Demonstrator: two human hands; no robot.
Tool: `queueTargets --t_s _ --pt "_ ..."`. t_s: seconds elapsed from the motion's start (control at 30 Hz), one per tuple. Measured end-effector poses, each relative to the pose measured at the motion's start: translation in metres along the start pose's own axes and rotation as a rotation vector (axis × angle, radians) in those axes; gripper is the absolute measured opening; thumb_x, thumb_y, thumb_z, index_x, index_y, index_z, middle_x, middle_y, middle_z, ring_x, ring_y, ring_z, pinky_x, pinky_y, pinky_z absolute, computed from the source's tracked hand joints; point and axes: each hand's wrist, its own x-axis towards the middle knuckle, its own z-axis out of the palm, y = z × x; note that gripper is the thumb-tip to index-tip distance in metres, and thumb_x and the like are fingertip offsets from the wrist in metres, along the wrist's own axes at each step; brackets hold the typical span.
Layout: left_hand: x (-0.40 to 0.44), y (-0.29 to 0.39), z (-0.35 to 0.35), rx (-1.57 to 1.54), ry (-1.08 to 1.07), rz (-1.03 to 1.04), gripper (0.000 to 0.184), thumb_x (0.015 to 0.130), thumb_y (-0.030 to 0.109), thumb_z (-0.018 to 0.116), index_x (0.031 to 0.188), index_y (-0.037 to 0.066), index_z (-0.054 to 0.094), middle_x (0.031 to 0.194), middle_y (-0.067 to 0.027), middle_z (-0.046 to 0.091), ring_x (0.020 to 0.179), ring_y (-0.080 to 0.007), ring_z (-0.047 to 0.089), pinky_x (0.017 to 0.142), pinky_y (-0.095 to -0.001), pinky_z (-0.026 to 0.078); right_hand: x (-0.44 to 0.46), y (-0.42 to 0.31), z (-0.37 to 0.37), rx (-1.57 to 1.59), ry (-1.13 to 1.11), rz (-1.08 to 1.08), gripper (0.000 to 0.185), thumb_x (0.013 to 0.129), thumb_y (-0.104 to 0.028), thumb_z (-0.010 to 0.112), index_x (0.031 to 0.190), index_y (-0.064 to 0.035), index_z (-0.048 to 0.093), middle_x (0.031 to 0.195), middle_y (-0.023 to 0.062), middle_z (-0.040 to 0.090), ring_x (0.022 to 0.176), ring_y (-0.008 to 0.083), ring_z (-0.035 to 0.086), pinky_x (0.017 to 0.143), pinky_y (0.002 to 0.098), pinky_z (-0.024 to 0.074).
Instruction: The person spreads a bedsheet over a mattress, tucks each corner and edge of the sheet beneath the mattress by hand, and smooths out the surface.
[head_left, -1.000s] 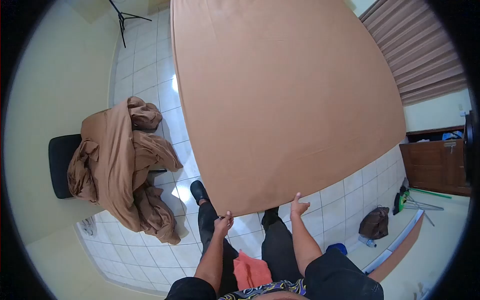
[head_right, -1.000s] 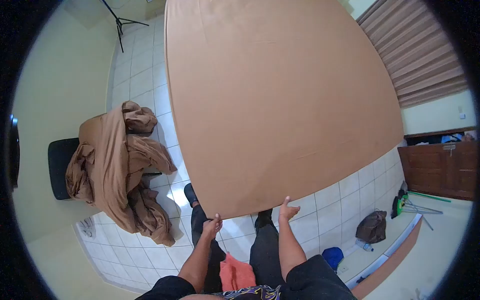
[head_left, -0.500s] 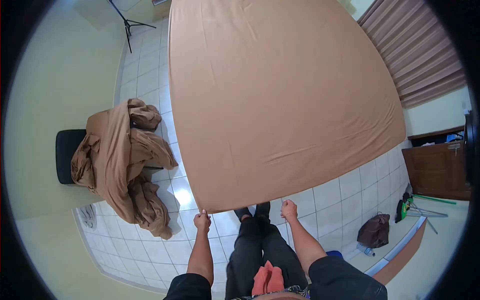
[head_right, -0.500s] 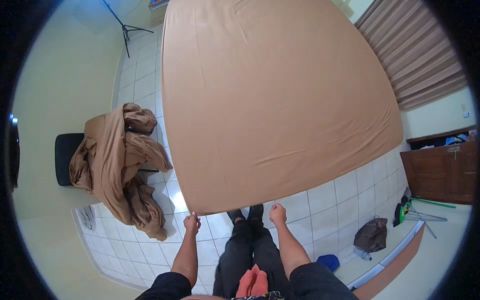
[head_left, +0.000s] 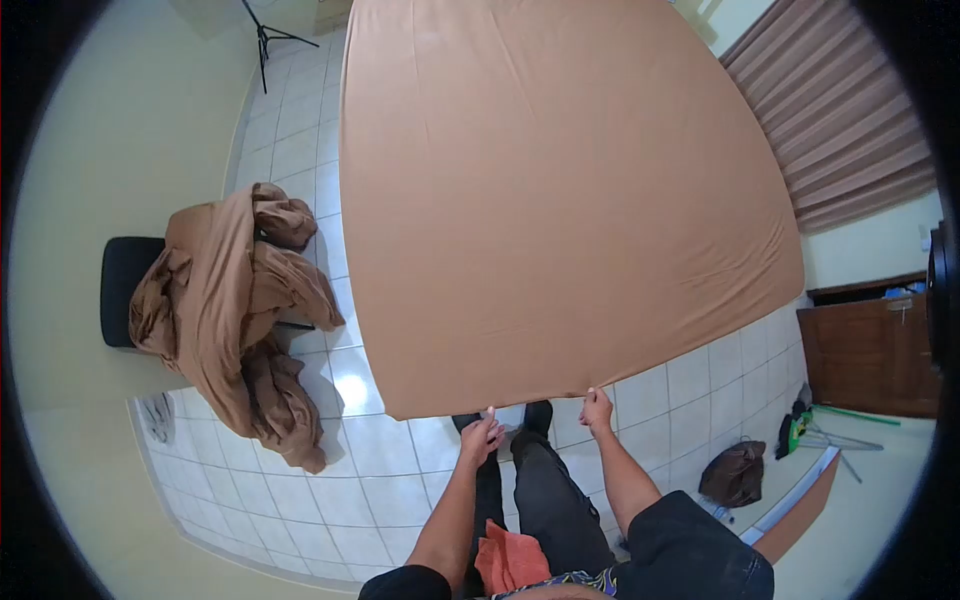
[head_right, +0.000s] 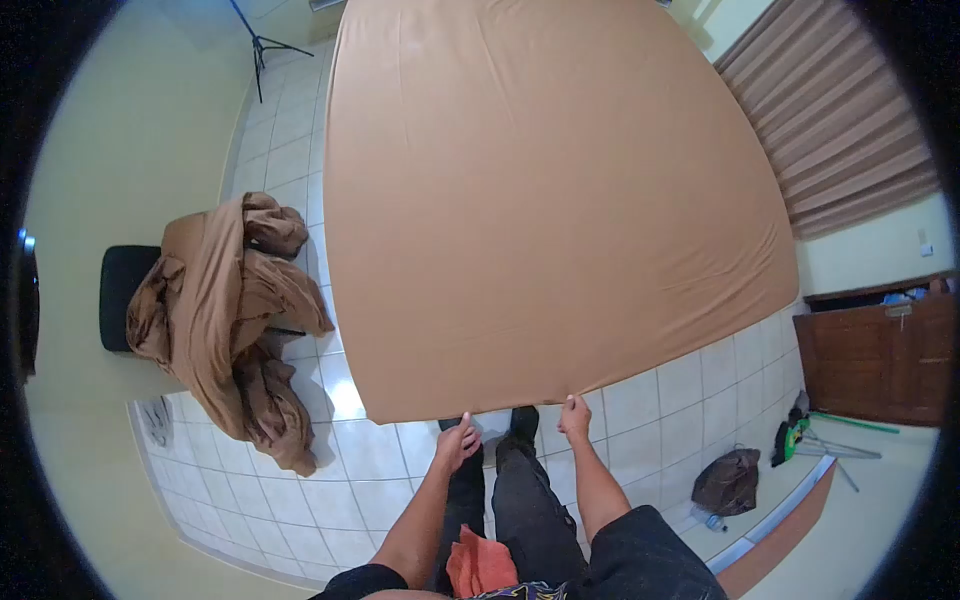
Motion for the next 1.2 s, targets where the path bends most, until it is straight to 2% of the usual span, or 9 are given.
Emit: queueTargets --t_s 0.17,0.27,0.43,0.57,0.67,0.8,0.93,1.07,1.2 --pt "0.018 -0.019 0.073 -0.065 0.017 0.049 0.051 0.089 0.040 0.073 0.114 -0.001 0.057 0.108 -0.0135 0.063 0.094 -0.0214 0.066 0.068 -0.0325 0.054 0.009 -0.026 -0.035 0.018 -0.263 0.167 0.037 0.102 -0.040 0.045 0.095 -0.0050 0.054 0.066 0.0056 0.057 0.046 0.0158 0.058 0.039 0.0321 0.0514" --pt "0.046 -0.037 0.076 0.051 0.181 0.244 0.027 0.095 0.028 0.067 0.096 0.001 0.063 0.079 -0.0057 0.067 0.064 -0.0143 0.067 0.047 -0.0233 0.045 0.020 -0.043 -0.070 0.228 -0.208 0.305 0.049 0.099 -0.054 0.044 0.109 -0.0073 0.053 0.082 0.0076 0.062 0.056 0.0176 0.062 0.045 0.0351 0.0561" --pt "0.051 -0.066 0.067 0.210 0.403 0.514 0.022 0.098 0.023 0.061 0.088 0.004 0.057 0.073 -0.0059 0.063 0.059 -0.0125 0.060 0.046 -0.0236 0.044 0.087 0.004 -0.115 0.163 -0.143 0.244 0.046 0.100 -0.050 0.044 0.099 -0.0056 0.056 0.075 0.0079 0.062 0.054 0.0173 0.061 0.045 0.0350 0.0554" --pt "0.045 -0.078 0.118 -0.152 0.447 0.660 0.032 0.100 0.028 0.057 0.079 0.004 0.053 0.066 -0.0061 0.061 0.050 -0.0118 0.053 0.044 -0.0253 0.043 0.084 -0.009 -0.123 -0.224 -0.251 0.090 0.039 0.103 -0.037 0.042 0.085 -0.0056 0.057 0.062 0.0063 0.058 0.046 0.0149 0.056 0.044 0.0301 0.0540" --pt "0.050 -0.104 0.185 -0.014 0.241 0.374 0.039 0.093 0.039 0.067 0.086 0.004 0.055 0.065 -0.0056 0.058 0.051 -0.0137 0.058 0.042 -0.0253 0.044 0.088 -0.019 -0.139 -0.106 -0.461 0.212 0.038 0.103 -0.038 0.042 0.091 -0.0059 0.059 0.069 0.0062 0.062 0.054 0.0152 0.060 0.048 0.0321 0.0556" --pt "0.064 -0.119 0.283 0.002 0.108 0.230 0.033 0.093 0.032 0.068 0.098 0.001 0.058 0.069 -0.0049 0.060 0.052 -0.0130 0.057 0.040 -0.0257 0.042 0.114 -0.018 -0.158 -0.088 -0.731 0.313 0.041 0.103 -0.043 0.041 0.110 -0.0084 0.063 0.085 0.0076 0.065 0.073 0.0187 0.065 0.060 0.0391 0.0583" --pt "0.068 -0.134 0.298 -0.027 0.260 0.217 0.025 0.095 0.025 0.065 0.101 0.001 0.058 0.072 -0.0058 0.062 0.053 -0.0120 0.057 0.040 -0.0245 0.042 0.134 -0.023 -0.196 0.222 -0.431 0.456 0.039 0.101 -0.042 0.045 0.103 -0.0076 0.064 0.080 0.0075 0.068 0.059 0.0182 0.064 0.052 0.0383 0.0587" --pt "0.065 -0.133 0.288 0.193 0.358 0.216 0.017 0.098 0.021 0.060 0.097 0.003 0.059 0.075 -0.0067 0.063 0.055 -0.0130 0.058 0.040 -0.0242 0.043 0.144 -0.006 -0.210 0.003 -0.301 0.214 0.034 0.098 -0.038 0.051 0.092 -0.0061 0.060 0.069 0.0043 0.062 0.058 0.0150 0.063 0.045 0.0336 0.0548" --pt "0.062 -0.136 0.295 -0.076 0.174 0.168 0.022 0.096 0.024 0.064 0.098 0.004 0.057 0.079 -0.0044 0.061 0.064 -0.0143 0.061 0.046 -0.0251 0.046 0.134 -0.009 -0.216 -0.108 -0.287 0.231 0.025 0.096 -0.028 0.046 0.091 -0.0067 0.058 0.067 0.0045 0.060 0.055 0.0150 0.061 0.047 0.0349 0.0553"
